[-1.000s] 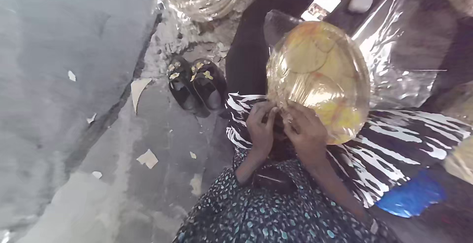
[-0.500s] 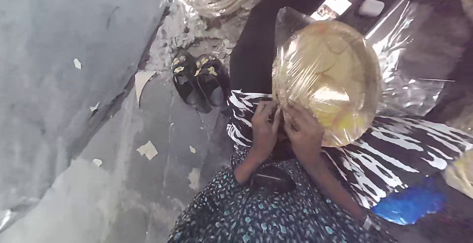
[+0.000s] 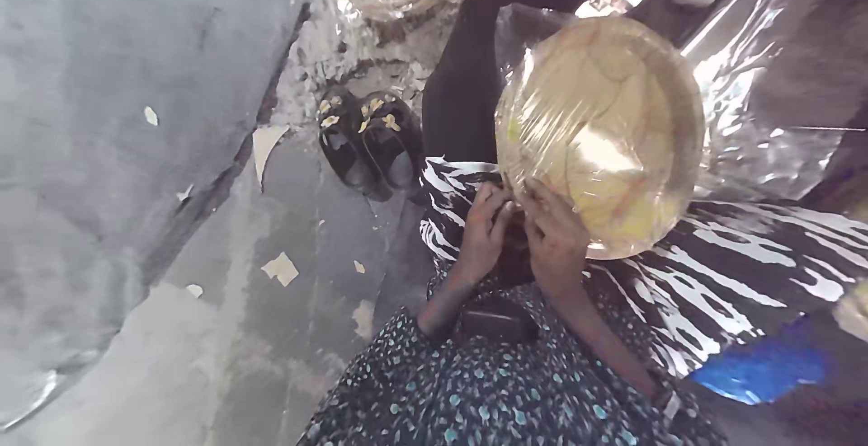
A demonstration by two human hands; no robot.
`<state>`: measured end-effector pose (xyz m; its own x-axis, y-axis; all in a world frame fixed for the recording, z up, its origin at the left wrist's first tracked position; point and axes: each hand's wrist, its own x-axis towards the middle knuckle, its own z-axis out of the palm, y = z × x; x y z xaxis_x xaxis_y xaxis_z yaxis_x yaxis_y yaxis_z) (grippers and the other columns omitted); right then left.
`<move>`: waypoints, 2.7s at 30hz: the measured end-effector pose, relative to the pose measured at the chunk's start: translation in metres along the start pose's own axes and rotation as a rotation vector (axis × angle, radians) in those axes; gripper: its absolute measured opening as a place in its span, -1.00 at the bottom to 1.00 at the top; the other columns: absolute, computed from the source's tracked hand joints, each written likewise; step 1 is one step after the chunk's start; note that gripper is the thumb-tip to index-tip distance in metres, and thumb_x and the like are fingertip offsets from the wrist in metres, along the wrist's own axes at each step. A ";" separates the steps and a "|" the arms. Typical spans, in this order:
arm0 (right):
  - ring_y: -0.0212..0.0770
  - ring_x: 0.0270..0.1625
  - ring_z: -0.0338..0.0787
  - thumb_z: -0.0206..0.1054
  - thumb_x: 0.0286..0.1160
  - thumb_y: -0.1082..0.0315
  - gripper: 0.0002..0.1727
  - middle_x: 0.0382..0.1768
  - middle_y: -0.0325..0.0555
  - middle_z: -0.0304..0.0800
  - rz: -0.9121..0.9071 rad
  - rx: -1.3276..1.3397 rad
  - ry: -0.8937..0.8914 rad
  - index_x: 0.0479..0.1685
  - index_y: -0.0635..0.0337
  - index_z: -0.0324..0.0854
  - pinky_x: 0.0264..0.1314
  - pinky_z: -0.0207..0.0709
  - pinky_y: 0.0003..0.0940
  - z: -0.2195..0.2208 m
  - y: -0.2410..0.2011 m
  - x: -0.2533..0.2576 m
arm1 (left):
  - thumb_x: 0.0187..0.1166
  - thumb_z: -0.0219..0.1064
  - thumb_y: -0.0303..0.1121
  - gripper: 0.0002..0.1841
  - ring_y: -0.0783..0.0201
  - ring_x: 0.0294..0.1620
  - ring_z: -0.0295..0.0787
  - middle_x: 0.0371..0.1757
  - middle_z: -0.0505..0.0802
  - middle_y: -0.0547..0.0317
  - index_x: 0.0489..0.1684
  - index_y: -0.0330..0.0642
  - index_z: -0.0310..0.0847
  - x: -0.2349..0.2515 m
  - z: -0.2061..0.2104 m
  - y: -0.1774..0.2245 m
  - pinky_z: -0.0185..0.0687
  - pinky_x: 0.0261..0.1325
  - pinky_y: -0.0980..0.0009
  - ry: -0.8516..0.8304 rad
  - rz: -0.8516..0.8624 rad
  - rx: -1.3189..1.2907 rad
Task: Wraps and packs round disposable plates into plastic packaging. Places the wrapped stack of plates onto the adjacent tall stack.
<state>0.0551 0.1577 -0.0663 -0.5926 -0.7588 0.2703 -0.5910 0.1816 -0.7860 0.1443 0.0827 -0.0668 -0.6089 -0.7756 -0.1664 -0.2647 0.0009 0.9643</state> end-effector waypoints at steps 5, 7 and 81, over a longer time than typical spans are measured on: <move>0.07 0.15 0.88 0.29 0.51 0.60 -0.76 0.14 0.25 0.86 -0.042 0.037 0.009 -0.06 0.31 0.89 0.26 0.68 -0.20 0.001 -0.006 0.001 | 0.72 0.02 -0.52 -0.74 0.50 0.07 0.61 0.04 0.65 0.12 -0.03 -0.44 0.66 -0.006 -0.008 0.006 0.58 0.20 0.54 -0.047 -0.170 -0.265; 0.09 0.14 0.88 0.27 0.49 0.63 -0.74 0.15 0.24 0.86 -0.054 0.030 -0.010 -0.07 0.29 0.89 0.21 0.69 -0.17 -0.002 -0.009 -0.001 | 0.75 -0.02 -0.51 -0.74 0.51 0.06 0.68 0.05 0.69 0.14 0.07 -0.45 0.59 -0.011 -0.009 0.013 0.65 0.21 0.48 -0.066 -0.249 -0.361; 0.15 0.22 0.84 0.25 0.36 0.75 -0.58 0.19 0.19 0.85 -0.162 0.007 -0.014 0.10 0.22 0.85 0.22 0.64 -0.03 0.008 0.006 -0.013 | 0.77 -0.06 -0.38 -0.72 0.70 -0.34 0.54 -0.18 0.70 0.49 0.12 -0.18 0.58 -0.039 -0.002 0.001 0.52 -0.21 0.68 0.008 -0.251 -0.362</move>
<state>0.0636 0.1633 -0.0792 -0.4820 -0.7867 0.3859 -0.6742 0.0517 -0.7368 0.1691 0.1118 -0.0594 -0.5533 -0.7282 -0.4044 -0.1238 -0.4082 0.9044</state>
